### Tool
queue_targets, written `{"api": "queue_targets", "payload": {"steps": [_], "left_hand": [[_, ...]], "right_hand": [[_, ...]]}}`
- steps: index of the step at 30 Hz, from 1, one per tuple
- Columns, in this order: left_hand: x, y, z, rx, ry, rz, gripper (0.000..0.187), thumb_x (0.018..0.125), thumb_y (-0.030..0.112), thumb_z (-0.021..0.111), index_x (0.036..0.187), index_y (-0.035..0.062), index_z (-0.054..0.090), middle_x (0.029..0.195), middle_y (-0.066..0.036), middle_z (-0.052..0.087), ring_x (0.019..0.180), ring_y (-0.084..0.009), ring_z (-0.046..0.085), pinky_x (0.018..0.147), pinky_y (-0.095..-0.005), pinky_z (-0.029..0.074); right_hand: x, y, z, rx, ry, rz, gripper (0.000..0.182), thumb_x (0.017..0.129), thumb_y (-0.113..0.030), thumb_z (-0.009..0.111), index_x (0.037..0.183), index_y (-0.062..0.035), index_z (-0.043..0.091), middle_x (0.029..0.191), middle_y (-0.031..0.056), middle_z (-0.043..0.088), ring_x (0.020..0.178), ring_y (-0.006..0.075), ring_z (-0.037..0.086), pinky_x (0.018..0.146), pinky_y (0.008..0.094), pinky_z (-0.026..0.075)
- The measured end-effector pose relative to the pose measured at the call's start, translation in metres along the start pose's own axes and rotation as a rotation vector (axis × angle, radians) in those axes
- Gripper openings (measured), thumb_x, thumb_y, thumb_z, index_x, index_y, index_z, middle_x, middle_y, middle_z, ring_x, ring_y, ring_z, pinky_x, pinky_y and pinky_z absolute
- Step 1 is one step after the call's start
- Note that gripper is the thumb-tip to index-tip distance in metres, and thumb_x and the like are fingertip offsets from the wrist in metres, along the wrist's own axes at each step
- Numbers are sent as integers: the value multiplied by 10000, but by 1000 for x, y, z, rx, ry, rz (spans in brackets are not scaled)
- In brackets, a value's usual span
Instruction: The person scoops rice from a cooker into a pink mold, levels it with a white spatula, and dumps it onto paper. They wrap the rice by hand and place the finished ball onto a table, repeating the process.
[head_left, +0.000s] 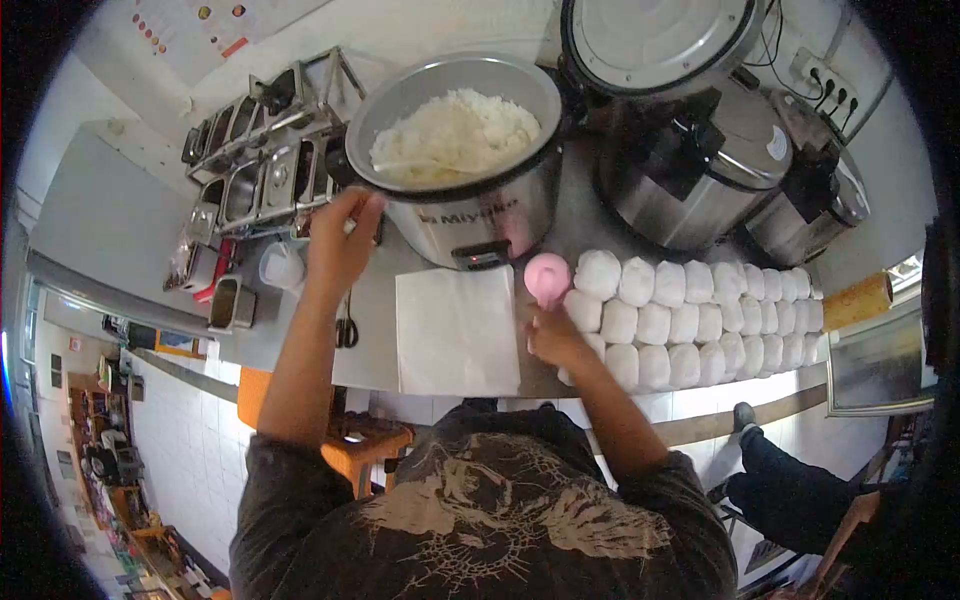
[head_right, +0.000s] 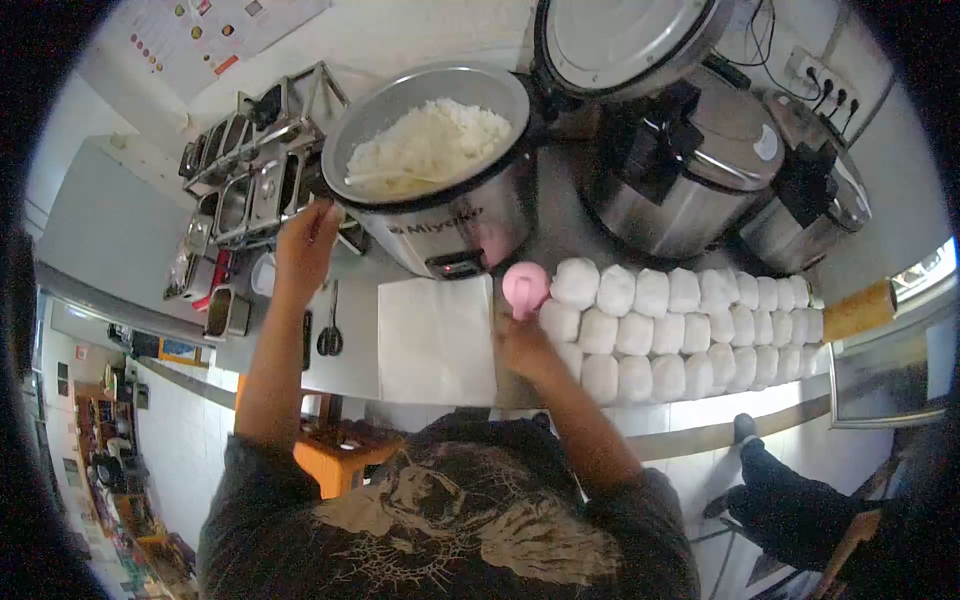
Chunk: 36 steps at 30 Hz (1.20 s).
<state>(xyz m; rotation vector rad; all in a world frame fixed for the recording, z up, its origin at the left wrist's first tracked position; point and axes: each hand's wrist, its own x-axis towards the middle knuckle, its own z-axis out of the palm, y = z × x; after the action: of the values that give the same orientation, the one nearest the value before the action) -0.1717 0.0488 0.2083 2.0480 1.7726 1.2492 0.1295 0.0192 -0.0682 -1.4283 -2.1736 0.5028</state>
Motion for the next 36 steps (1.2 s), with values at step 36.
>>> {"api": "queue_targets", "payload": {"steps": [36], "left_hand": [[34, -98, 11, -364, 42, -232, 223, 1042, 187, 455, 1149, -8, 462, 781, -280, 623, 765, -517, 617, 650, -570, 449]], "right_hand": [[327, -175, -153, -318, -698, 18, 255, 996, -229, 538, 1007, -5, 660, 862, 156, 673, 677, 272, 662, 600, 392, 536]]}}
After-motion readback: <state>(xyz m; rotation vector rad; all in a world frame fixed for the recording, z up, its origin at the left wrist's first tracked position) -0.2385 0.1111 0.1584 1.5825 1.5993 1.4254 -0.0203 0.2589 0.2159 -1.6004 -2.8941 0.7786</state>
